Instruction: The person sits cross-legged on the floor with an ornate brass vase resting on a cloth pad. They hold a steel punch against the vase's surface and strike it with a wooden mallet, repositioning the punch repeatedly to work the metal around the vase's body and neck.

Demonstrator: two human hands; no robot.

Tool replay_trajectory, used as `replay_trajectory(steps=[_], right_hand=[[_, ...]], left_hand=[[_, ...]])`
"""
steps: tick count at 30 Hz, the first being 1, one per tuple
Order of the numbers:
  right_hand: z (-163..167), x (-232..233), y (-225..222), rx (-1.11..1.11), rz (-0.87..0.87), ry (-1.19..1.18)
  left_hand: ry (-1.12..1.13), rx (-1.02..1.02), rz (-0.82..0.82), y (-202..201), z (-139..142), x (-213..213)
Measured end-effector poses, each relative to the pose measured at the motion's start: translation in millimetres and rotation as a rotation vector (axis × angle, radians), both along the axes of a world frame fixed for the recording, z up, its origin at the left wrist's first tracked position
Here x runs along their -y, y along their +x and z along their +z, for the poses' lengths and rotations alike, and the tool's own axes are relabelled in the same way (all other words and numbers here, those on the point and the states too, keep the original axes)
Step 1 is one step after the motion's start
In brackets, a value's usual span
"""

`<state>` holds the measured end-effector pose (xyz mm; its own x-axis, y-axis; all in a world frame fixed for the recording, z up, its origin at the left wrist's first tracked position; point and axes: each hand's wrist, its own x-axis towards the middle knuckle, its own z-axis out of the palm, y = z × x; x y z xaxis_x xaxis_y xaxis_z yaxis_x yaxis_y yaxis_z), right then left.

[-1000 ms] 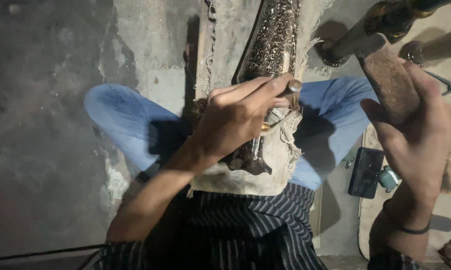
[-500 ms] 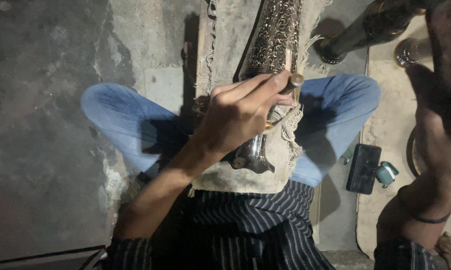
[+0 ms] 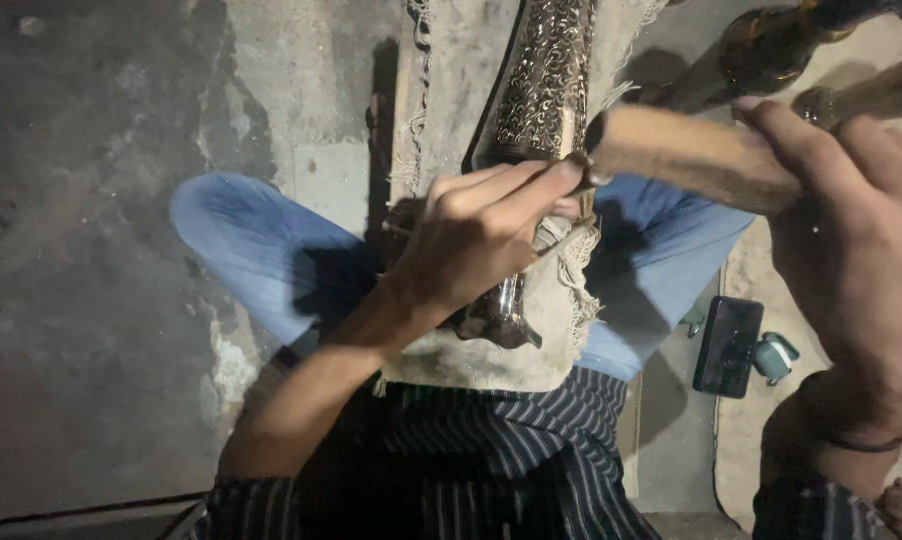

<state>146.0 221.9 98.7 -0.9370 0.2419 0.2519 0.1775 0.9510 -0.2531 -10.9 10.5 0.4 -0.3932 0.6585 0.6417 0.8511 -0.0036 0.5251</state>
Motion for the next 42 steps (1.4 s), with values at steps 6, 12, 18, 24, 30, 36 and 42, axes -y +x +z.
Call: replay_trajectory(steps=[6,12,18,24,30,36,42], right_hand=[[-1,0,-1,-0.166,0.139,-0.439],[-22,-13,17,0.153,-0.022,0.099],[-95,7,37,-0.257,-0.229,-0.697],[-154,27,38,-0.281,-0.303,-0.808],[-169,30,45,-0.266,-0.349,-0.869],[-124,-2,49,-0.312,-0.298,-0.715],[-121,-14,49,-0.554,-0.318,-0.83]], left_hand=[[-0.034,0.069,-0.065,-2,20,6],[-0.154,0.101,-0.131,-10,38,-4],[-0.12,0.354,-0.201,-32,66,13],[-0.307,0.204,-0.33,-41,57,-8],[-0.433,0.184,-0.417,-41,59,-23],[-0.44,0.16,-0.401,-44,63,-26],[-0.434,0.16,-0.379,-42,58,-28]])
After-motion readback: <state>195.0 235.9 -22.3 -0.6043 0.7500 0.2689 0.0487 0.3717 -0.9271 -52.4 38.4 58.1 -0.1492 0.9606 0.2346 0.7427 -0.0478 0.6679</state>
